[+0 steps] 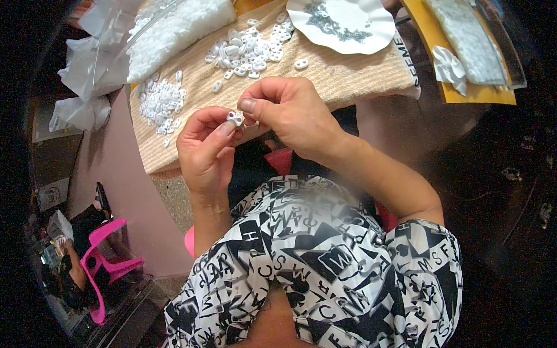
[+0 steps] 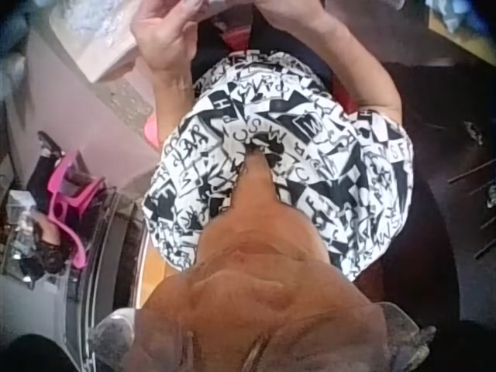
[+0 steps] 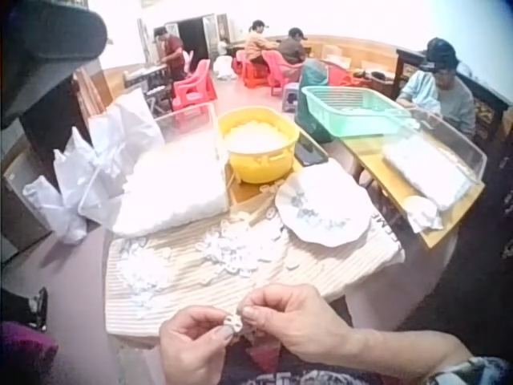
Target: Manual assembly of small hardware parts by inserting silver metal rings into white plastic components.
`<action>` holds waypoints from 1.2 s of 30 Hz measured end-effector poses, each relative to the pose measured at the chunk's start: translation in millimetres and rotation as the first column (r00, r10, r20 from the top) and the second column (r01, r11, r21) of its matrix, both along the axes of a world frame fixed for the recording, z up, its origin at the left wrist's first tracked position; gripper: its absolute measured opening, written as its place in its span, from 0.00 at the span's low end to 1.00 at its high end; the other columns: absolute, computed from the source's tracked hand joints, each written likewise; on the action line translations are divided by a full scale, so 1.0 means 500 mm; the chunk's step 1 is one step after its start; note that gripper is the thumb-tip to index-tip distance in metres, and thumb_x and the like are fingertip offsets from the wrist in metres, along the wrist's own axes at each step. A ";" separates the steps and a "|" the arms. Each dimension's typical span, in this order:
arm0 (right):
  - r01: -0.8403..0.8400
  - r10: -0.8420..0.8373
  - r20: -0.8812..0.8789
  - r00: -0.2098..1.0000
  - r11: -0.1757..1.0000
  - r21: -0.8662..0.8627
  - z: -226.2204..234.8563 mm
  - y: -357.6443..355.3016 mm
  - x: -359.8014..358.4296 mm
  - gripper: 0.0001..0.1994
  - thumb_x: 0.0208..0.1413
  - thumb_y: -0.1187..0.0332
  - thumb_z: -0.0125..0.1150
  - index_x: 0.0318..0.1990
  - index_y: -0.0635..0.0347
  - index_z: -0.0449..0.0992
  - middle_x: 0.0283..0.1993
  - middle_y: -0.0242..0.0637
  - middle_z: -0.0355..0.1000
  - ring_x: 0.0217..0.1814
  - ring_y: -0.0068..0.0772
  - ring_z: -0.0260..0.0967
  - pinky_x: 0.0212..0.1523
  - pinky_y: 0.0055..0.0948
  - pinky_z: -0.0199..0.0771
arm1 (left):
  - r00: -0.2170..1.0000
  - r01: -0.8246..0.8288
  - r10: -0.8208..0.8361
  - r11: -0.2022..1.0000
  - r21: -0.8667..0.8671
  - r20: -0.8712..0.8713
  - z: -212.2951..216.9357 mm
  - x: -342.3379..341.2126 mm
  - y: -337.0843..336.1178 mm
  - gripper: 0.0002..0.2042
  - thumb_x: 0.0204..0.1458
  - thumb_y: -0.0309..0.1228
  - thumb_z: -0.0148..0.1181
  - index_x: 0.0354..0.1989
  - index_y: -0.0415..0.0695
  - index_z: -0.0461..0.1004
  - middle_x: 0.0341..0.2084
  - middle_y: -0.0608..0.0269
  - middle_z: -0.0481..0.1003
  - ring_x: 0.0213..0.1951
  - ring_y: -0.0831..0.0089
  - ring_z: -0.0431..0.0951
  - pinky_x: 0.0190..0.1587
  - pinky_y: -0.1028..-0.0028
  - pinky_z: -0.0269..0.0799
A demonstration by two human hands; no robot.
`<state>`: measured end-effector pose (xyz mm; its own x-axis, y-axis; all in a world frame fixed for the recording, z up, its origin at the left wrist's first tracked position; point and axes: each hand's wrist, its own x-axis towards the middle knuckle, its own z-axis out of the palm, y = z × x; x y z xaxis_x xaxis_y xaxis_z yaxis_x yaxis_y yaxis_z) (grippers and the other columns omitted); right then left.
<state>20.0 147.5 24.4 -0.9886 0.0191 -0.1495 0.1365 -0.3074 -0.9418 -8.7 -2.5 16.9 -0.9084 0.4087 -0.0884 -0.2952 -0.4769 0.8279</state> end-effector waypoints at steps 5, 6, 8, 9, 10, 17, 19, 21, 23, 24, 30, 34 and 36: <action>-0.030 0.030 0.062 0.998 1.000 0.003 0.008 0.002 0.002 0.07 0.51 0.70 0.54 0.32 0.66 0.72 0.26 0.30 0.69 0.27 0.16 0.62 0.29 0.15 0.63 | 1.000 -0.013 0.013 1.000 0.000 -0.018 -0.008 0.000 0.003 0.08 0.42 0.16 0.56 0.33 0.33 0.70 0.26 0.60 0.73 0.27 0.78 0.72 0.31 0.81 0.68; -0.011 0.011 0.024 1.000 1.000 0.015 0.005 0.000 0.002 0.07 0.51 0.70 0.54 0.31 0.66 0.72 0.25 0.30 0.69 0.25 0.15 0.63 0.25 0.15 0.64 | 0.999 -0.005 0.005 1.000 -0.010 -0.039 -0.012 0.000 0.003 0.08 0.42 0.16 0.54 0.33 0.33 0.69 0.27 0.58 0.73 0.28 0.76 0.73 0.32 0.80 0.69; 0.007 -0.007 -0.014 1.000 1.000 0.026 0.005 -0.001 0.003 0.07 0.51 0.70 0.53 0.31 0.65 0.72 0.24 0.30 0.69 0.23 0.14 0.64 0.20 0.14 0.64 | 0.998 0.001 -0.003 1.000 -0.020 -0.059 -0.012 0.000 0.003 0.08 0.43 0.16 0.53 0.34 0.33 0.69 0.27 0.56 0.73 0.28 0.74 0.73 0.32 0.79 0.70; 0.006 -0.006 -0.004 1.000 0.994 0.108 0.009 0.001 0.004 0.07 0.51 0.70 0.53 0.31 0.66 0.72 0.24 0.30 0.69 0.24 0.15 0.64 0.21 0.15 0.65 | 0.998 -0.020 0.017 0.999 -0.039 -0.057 -0.011 0.002 0.004 0.08 0.42 0.16 0.54 0.33 0.33 0.69 0.26 0.58 0.73 0.27 0.76 0.72 0.31 0.81 0.69; 0.004 -0.005 0.006 1.000 0.982 0.189 0.011 0.001 0.004 0.07 0.50 0.71 0.53 0.30 0.67 0.72 0.23 0.31 0.70 0.24 0.16 0.65 0.22 0.15 0.66 | 0.998 -0.041 0.038 0.998 -0.057 -0.054 -0.010 0.003 0.006 0.08 0.42 0.16 0.56 0.32 0.33 0.70 0.26 0.61 0.73 0.26 0.79 0.71 0.31 0.82 0.68; 0.100 -0.063 -0.129 0.990 0.948 0.303 0.016 -0.011 0.010 0.04 0.47 0.75 0.54 0.28 0.69 0.71 0.22 0.33 0.70 0.26 0.19 0.66 0.27 0.20 0.69 | 0.975 -0.137 0.111 0.982 -0.127 -0.193 -0.023 0.021 0.019 0.06 0.44 0.18 0.55 0.32 0.33 0.70 0.26 0.62 0.72 0.27 0.81 0.71 0.31 0.84 0.67; 0.113 -0.066 -0.153 0.986 0.940 0.321 0.013 -0.013 0.012 0.03 0.47 0.77 0.54 0.27 0.69 0.71 0.23 0.34 0.70 0.26 0.18 0.66 0.27 0.20 0.69 | 0.958 -0.212 0.183 0.970 -0.116 -0.222 -0.029 0.026 0.026 0.06 0.45 0.18 0.55 0.32 0.33 0.69 0.26 0.63 0.72 0.28 0.81 0.71 0.32 0.84 0.68; 0.116 -0.074 -0.148 0.986 0.947 0.299 0.012 -0.015 0.011 0.03 0.46 0.77 0.54 0.27 0.69 0.71 0.23 0.34 0.70 0.26 0.18 0.66 0.27 0.19 0.69 | 0.948 -0.244 0.212 0.963 -0.114 -0.239 -0.030 0.031 0.032 0.06 0.45 0.18 0.55 0.32 0.33 0.69 0.26 0.63 0.72 0.28 0.81 0.71 0.33 0.84 0.68; 0.121 -0.084 -0.141 0.986 0.953 0.279 0.007 -0.018 0.010 0.03 0.46 0.77 0.54 0.27 0.69 0.71 0.23 0.34 0.70 0.26 0.18 0.66 0.27 0.19 0.69 | 0.937 -0.274 0.239 0.956 -0.110 -0.254 -0.033 0.033 0.034 0.06 0.45 0.17 0.55 0.32 0.33 0.69 0.26 0.62 0.72 0.29 0.81 0.71 0.33 0.83 0.68; 0.132 -0.096 -0.142 0.985 0.952 0.275 0.002 -0.021 0.009 0.03 0.46 0.77 0.54 0.27 0.69 0.72 0.22 0.34 0.70 0.25 0.18 0.66 0.26 0.19 0.69 | 0.926 -0.295 0.257 0.950 -0.106 -0.276 -0.036 0.033 0.035 0.06 0.44 0.16 0.55 0.32 0.32 0.69 0.27 0.60 0.72 0.29 0.79 0.72 0.34 0.82 0.69; 0.148 -0.094 -0.182 0.979 0.938 0.314 -0.015 -0.021 0.000 0.04 0.46 0.75 0.55 0.27 0.68 0.72 0.22 0.33 0.70 0.25 0.17 0.66 0.25 0.18 0.68 | 0.874 -0.373 0.283 0.912 -0.171 -0.396 -0.047 0.029 0.041 0.05 0.45 0.16 0.54 0.31 0.33 0.69 0.27 0.63 0.71 0.30 0.81 0.71 0.34 0.83 0.68; 0.094 -0.090 -0.028 0.996 0.969 0.230 -0.021 -0.021 -0.004 0.05 0.46 0.74 0.55 0.29 0.68 0.73 0.23 0.33 0.71 0.25 0.17 0.66 0.26 0.17 0.68 | 0.888 -0.349 0.247 0.912 -0.216 -0.388 -0.055 0.020 0.033 0.05 0.45 0.16 0.54 0.32 0.33 0.69 0.27 0.62 0.71 0.30 0.80 0.71 0.35 0.83 0.68; 0.044 -0.042 -0.018 0.999 0.991 0.130 -0.021 -0.016 -0.011 0.06 0.46 0.74 0.55 0.31 0.68 0.73 0.25 0.34 0.71 0.27 0.18 0.67 0.27 0.17 0.68 | 0.914 -0.321 0.275 0.940 -0.118 -0.299 -0.055 0.010 0.029 0.06 0.45 0.16 0.54 0.33 0.33 0.69 0.27 0.62 0.71 0.30 0.80 0.71 0.34 0.82 0.68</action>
<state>14.4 139.4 14.0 -0.9886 0.0801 -0.1277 0.1110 -0.1871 -0.9761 -3.7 12.2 -10.6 -0.9833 0.1163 0.1401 0.0897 -0.3606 0.9284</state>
